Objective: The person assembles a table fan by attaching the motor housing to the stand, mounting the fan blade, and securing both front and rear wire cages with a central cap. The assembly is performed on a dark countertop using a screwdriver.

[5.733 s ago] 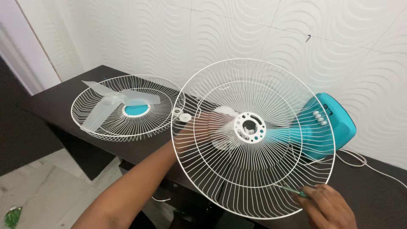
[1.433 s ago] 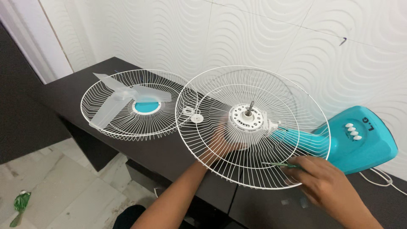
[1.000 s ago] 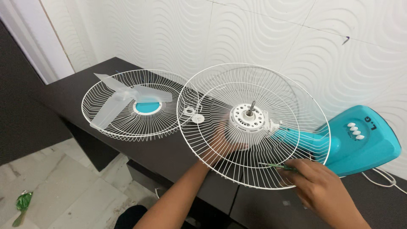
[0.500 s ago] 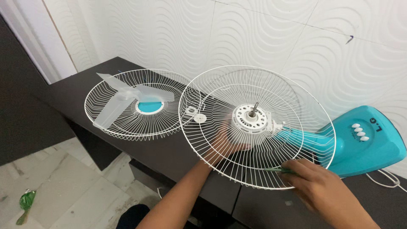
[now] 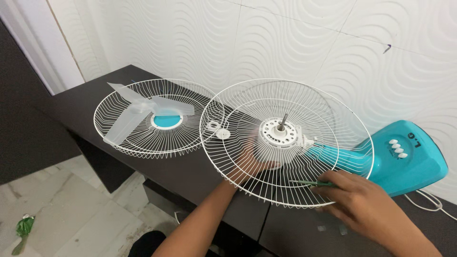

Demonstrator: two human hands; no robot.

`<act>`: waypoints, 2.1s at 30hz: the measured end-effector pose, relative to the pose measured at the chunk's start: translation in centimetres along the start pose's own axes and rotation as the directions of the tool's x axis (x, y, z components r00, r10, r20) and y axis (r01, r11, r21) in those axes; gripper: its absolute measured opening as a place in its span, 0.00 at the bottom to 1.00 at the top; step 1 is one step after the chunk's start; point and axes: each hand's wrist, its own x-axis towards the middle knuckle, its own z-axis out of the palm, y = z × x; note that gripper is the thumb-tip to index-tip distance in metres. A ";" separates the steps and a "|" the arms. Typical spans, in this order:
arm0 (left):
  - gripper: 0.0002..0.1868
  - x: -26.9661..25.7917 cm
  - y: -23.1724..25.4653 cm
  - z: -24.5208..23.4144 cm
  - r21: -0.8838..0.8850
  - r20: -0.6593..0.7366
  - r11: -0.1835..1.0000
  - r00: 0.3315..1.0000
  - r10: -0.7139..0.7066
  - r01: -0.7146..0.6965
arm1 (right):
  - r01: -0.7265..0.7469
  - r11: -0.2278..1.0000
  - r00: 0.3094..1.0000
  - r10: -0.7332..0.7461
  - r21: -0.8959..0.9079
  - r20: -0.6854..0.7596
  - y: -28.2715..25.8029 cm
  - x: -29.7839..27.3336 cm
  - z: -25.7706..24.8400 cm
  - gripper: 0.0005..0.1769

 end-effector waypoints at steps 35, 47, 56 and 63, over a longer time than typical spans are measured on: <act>0.25 -5.1 5.0 -15.4 0.763 0.099 0.644 0.995 -0.034 -0.053 | -0.327 0.944 0.945 0.327 -0.042 -0.008 3.2 17.1 0.2 0.45; 0.26 -1.5 1.7 -16.5 0.709 -0.096 0.705 0.993 0.073 0.016 | -0.325 0.945 0.945 0.326 0.028 -0.027 3.7 17.0 0.6 0.43; 0.15 0.5 1.3 -16.2 0.762 -0.023 0.646 0.998 -0.054 0.053 | -0.333 0.942 0.942 0.334 0.044 -0.024 3.7 17.0 0.5 0.44; 0.20 -2.5 2.4 -15.4 0.454 -0.220 0.880 0.975 -0.039 0.138 | -0.322 0.945 0.946 0.323 0.050 -0.017 4.1 17.0 0.8 0.45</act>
